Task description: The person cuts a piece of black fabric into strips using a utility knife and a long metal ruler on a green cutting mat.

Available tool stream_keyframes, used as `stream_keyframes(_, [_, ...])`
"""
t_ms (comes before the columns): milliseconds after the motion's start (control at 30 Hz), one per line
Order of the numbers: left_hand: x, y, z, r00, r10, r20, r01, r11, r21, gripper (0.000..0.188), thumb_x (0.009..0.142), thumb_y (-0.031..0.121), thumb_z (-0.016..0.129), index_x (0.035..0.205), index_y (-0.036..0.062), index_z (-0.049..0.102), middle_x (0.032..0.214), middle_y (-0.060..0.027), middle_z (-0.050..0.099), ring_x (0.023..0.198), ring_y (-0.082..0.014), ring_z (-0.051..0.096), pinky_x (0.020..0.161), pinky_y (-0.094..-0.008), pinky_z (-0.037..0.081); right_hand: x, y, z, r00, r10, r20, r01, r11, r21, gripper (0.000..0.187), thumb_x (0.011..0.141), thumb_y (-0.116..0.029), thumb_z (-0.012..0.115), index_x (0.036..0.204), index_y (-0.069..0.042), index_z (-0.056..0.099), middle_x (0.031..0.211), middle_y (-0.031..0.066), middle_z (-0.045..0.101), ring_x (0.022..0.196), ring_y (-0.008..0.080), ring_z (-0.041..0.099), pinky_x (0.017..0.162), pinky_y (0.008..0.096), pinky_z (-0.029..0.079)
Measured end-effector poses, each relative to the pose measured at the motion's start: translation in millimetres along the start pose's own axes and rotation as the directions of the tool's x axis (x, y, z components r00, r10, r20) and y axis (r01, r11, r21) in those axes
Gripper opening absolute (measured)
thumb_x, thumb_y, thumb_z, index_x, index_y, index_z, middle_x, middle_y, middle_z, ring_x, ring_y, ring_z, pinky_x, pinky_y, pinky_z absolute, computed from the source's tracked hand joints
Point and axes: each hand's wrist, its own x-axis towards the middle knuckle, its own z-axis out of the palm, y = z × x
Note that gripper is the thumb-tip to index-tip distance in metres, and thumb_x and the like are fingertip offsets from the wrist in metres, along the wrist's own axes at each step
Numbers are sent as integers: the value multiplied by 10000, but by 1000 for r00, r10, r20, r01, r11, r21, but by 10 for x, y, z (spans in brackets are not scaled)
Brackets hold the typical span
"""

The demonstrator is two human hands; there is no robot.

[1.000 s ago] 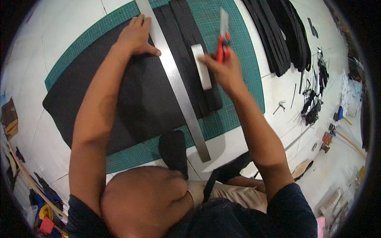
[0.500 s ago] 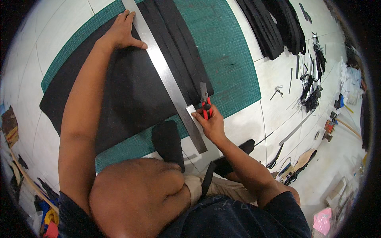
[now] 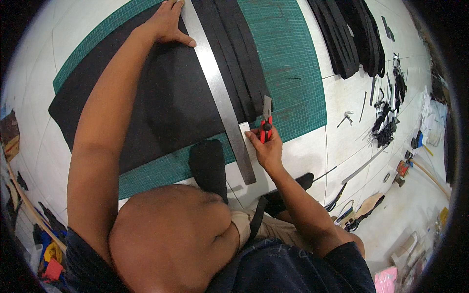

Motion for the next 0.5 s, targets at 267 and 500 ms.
stream_keyframes(267, [-72,12,-66,1000,-21,13,22,998,-50,1462,522,682,882,1533,-106,179,1612,-323,109,1520,-429,109,1247,-445,186,27,-52,8,1000,9,23,-9,1000,5,365,833,-178,833,1060,-6,604,911,101,732,829,180,684,787,328,530])
stream_keyframes(500, [13,-31,27,999,33,-18,-34,998,-54,1446,532,670,886,1535,-100,183,1617,-312,111,1517,-445,100,1247,-440,187,34,-31,-30,998,37,45,-39,997,63,358,838,-163,832,1064,-13,600,902,84,725,837,150,670,799,314,530])
